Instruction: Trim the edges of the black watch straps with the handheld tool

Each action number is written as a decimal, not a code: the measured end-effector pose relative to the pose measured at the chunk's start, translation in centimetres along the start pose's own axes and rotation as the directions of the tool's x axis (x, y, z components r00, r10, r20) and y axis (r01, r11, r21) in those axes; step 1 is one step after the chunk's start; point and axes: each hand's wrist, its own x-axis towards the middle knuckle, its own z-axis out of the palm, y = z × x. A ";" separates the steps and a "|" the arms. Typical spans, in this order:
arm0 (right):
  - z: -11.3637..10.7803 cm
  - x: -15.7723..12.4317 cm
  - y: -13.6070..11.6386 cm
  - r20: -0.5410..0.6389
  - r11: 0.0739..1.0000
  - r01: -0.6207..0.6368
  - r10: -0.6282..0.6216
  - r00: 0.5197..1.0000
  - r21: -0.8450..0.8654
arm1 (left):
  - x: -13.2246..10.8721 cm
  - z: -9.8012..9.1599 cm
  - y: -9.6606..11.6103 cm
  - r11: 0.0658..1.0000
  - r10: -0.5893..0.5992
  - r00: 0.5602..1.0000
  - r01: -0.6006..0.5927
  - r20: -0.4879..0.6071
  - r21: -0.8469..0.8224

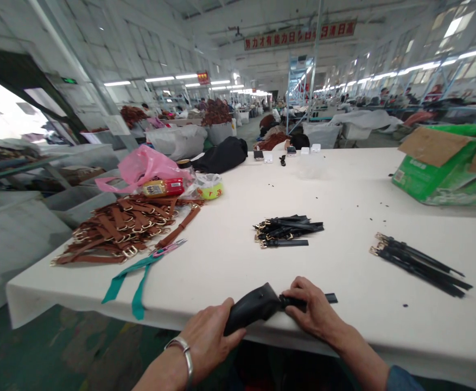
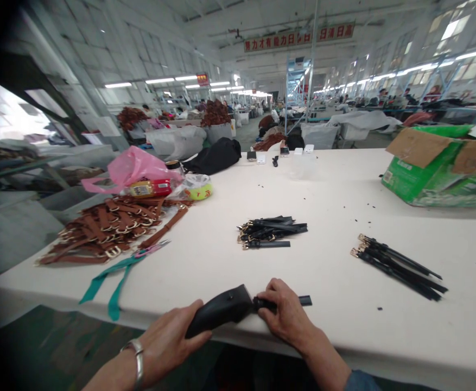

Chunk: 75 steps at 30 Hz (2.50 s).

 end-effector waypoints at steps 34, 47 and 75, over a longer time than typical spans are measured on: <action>0.3 -0.1 -1.4 -0.066 0.965 -0.006 -0.011 0.998 -0.262 | -0.9 -0.6 1.9 0.995 0.002 1.000 -0.006 0.031 0.105; -0.7 -1.3 -0.3 -0.071 0.985 -0.025 0.013 0.997 -0.173 | -0.7 0.0 1.4 0.997 0.010 1.000 -0.012 0.021 0.083; -0.8 -1.5 0.4 -0.150 0.996 -0.045 0.033 0.988 -0.078 | -0.3 -1.5 3.7 0.977 0.030 0.995 -0.048 0.092 0.207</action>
